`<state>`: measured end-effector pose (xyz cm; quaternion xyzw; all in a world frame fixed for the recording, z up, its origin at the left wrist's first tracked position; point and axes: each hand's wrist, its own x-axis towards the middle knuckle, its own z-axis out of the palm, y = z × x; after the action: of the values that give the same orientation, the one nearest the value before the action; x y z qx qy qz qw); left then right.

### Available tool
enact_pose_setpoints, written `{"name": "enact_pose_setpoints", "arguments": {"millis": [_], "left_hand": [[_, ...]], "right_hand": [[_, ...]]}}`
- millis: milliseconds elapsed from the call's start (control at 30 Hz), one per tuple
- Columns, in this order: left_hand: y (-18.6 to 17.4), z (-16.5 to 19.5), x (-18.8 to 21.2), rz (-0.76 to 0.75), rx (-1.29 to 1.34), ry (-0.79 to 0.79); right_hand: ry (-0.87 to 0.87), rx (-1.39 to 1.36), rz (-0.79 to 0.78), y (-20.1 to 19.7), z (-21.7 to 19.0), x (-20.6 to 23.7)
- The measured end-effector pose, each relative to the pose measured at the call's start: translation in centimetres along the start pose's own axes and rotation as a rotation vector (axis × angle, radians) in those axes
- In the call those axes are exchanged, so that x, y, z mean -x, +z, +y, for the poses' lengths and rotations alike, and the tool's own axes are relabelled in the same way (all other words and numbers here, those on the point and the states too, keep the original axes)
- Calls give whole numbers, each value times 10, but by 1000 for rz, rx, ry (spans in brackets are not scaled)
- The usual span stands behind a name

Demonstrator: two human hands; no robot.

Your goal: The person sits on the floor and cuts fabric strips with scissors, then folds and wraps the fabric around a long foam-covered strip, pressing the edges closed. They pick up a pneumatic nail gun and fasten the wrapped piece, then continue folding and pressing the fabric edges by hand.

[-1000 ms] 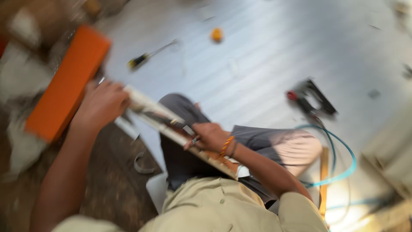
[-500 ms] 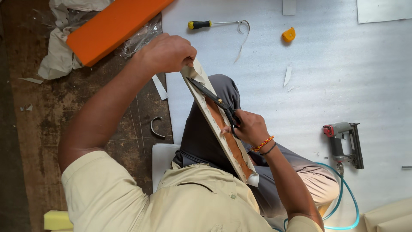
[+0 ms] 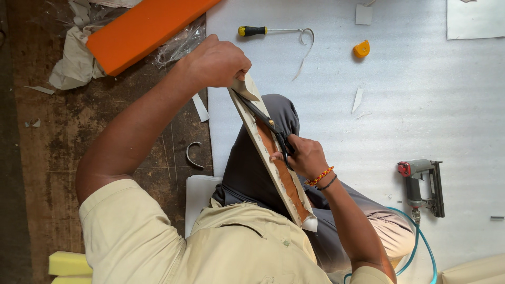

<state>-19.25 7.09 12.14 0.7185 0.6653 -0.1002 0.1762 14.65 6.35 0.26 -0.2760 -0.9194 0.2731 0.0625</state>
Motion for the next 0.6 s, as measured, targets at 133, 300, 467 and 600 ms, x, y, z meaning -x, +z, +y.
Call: {"name": "enact_pose_setpoints", "arguments": {"millis": [133,300,467,600], "left_hand": [[2,-1,1,5,-24,-16],[2,-4,2,69,-64,14],[0,-2,1,28,-48,16],[-2,-2,-1,53,-85,25]], "right_hand": [[25,-24,-30,2,0,3],[3,-5,-10,-5,-18,-1],[-17,32,75,-11,-43,-23],[37,33,62,-9,-58,-36]]}}
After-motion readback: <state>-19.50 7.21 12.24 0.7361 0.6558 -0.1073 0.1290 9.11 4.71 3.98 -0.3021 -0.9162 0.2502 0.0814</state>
